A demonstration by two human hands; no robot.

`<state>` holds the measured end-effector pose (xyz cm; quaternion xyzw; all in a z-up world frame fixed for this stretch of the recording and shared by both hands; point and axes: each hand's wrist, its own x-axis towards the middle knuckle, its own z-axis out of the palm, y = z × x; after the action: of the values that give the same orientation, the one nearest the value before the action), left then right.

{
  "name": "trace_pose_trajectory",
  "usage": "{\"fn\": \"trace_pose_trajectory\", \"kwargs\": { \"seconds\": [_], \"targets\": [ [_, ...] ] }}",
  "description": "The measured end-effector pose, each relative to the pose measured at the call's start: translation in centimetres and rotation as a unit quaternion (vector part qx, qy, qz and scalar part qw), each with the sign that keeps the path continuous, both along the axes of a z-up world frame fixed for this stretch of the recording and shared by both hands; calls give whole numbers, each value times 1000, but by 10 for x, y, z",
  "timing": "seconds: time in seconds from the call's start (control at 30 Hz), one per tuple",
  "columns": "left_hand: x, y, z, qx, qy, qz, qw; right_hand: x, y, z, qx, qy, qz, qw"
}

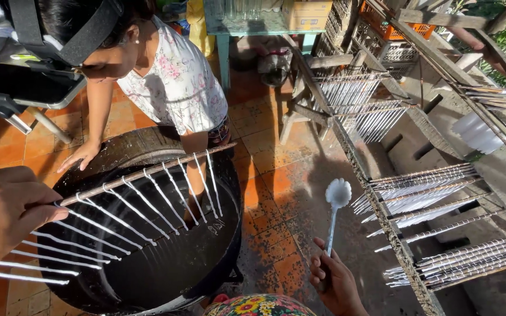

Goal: Dipping racks of candle wicks into a large pot of melted wax and hanging them on a frame to dry.

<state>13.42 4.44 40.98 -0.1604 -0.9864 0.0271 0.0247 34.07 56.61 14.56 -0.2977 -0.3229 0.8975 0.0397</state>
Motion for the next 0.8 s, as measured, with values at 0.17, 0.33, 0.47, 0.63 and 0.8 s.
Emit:
{"fn": "trace_pose_trajectory", "kwargs": {
  "seconds": [0.17, 0.33, 0.47, 0.63, 0.8],
  "targets": [
    [8, 8, 6, -30, 4, 13, 999, 1, -3, -18, 4, -33, -20, 999],
    [16, 8, 8, -2, 9, -10, 1000, -1, -16, 10, -49, -68, -90, 992],
    [14, -3, -2, 24, -9, 2, 1000, -6, -38, 62, -44, -139, -98, 984],
    [10, -21, -24, 41, -18, 2, 999, -1, -42, 41, -50, -133, -72, 987],
    [11, -26, -30, 85, 1, -21, 996, 5, -34, -5, -48, -96, -47, 993]
  ]
}}
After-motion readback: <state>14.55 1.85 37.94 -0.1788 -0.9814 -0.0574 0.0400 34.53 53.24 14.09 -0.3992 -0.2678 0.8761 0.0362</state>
